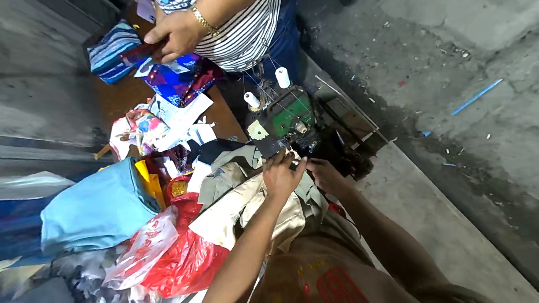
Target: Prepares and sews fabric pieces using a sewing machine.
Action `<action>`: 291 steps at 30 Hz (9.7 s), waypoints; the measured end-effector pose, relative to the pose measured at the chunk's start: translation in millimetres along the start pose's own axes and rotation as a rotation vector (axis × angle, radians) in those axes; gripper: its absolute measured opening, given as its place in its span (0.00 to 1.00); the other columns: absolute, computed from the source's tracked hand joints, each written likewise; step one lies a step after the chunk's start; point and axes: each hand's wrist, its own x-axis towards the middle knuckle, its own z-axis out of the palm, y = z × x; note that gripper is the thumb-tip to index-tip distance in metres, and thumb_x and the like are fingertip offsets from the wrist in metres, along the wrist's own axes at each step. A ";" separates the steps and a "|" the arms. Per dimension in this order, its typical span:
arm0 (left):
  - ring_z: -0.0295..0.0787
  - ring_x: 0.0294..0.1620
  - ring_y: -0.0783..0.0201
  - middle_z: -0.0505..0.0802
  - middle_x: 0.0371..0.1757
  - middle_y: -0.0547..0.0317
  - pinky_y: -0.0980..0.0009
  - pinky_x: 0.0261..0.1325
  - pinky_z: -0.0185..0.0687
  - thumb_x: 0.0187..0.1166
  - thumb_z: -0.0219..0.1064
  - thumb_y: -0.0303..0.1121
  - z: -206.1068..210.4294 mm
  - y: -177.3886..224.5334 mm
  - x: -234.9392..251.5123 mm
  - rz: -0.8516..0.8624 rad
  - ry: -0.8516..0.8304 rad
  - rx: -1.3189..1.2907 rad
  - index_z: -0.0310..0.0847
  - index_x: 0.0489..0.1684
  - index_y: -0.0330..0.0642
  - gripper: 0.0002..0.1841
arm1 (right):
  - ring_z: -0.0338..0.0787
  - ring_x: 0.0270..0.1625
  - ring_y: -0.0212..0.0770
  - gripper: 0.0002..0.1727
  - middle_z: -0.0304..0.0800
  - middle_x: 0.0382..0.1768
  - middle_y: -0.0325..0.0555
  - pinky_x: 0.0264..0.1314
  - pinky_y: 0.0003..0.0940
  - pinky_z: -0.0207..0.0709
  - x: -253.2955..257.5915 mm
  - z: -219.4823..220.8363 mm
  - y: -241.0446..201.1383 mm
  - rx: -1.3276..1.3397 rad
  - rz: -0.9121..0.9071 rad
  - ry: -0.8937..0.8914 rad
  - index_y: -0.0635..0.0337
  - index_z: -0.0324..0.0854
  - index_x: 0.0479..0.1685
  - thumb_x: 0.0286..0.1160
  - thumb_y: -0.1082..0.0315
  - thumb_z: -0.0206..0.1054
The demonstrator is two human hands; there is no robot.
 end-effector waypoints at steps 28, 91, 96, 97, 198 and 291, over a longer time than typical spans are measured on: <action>0.75 0.83 0.51 0.78 0.86 0.60 0.48 0.80 0.68 0.90 0.52 0.52 -14.1 -4.9 2.0 -0.064 -0.347 0.109 0.80 0.79 0.48 0.27 | 0.87 0.65 0.41 0.18 0.87 0.68 0.51 0.65 0.42 0.83 113.1 -68.5 -104.8 -0.450 -0.570 -0.048 0.61 0.83 0.70 0.85 0.68 0.62; 0.51 0.94 0.52 0.59 0.96 0.59 0.43 0.85 0.52 0.80 0.46 0.74 -48.1 -12.1 62.3 -0.149 -0.700 0.315 0.64 0.90 0.49 0.46 | 0.89 0.39 0.29 0.10 0.94 0.39 0.44 0.43 0.27 0.82 19.3 24.5 -6.4 -0.282 -0.383 0.231 0.63 0.93 0.45 0.75 0.65 0.74; 0.50 0.94 0.53 0.58 0.96 0.60 0.42 0.85 0.52 0.78 0.49 0.74 -50.4 -12.6 65.1 -0.145 -0.745 0.330 0.69 0.86 0.49 0.45 | 0.88 0.39 0.30 0.08 0.92 0.36 0.44 0.47 0.29 0.82 22.2 30.0 -10.3 -0.438 -0.432 0.272 0.63 0.92 0.39 0.76 0.66 0.71; 0.49 0.95 0.53 0.58 0.96 0.61 0.42 0.85 0.51 0.78 0.49 0.75 -49.8 -13.8 66.0 -0.148 -0.740 0.332 0.69 0.86 0.50 0.45 | 0.89 0.40 0.30 0.09 0.92 0.36 0.44 0.48 0.30 0.82 23.9 31.7 -11.5 -0.463 -0.443 0.278 0.63 0.91 0.39 0.76 0.66 0.70; 0.54 0.94 0.55 0.60 0.95 0.62 0.46 0.84 0.57 0.71 0.56 0.77 -36.4 -19.8 42.5 -0.217 -0.558 0.124 0.65 0.90 0.60 0.47 | 0.79 0.26 0.28 0.15 0.81 0.24 0.38 0.33 0.27 0.76 -25.8 -1.1 24.9 -0.514 -0.236 0.088 0.64 0.84 0.38 0.82 0.59 0.65; 0.87 0.68 0.41 0.93 0.59 0.44 0.42 0.68 0.79 0.86 0.59 0.40 -58.1 -22.5 -89.1 -0.211 -0.039 0.053 0.91 0.52 0.39 0.17 | 0.76 0.77 0.69 0.39 0.75 0.75 0.74 0.80 0.62 0.69 -48.4 -40.5 110.8 -1.014 -0.347 0.140 0.72 0.68 0.82 0.78 0.51 0.69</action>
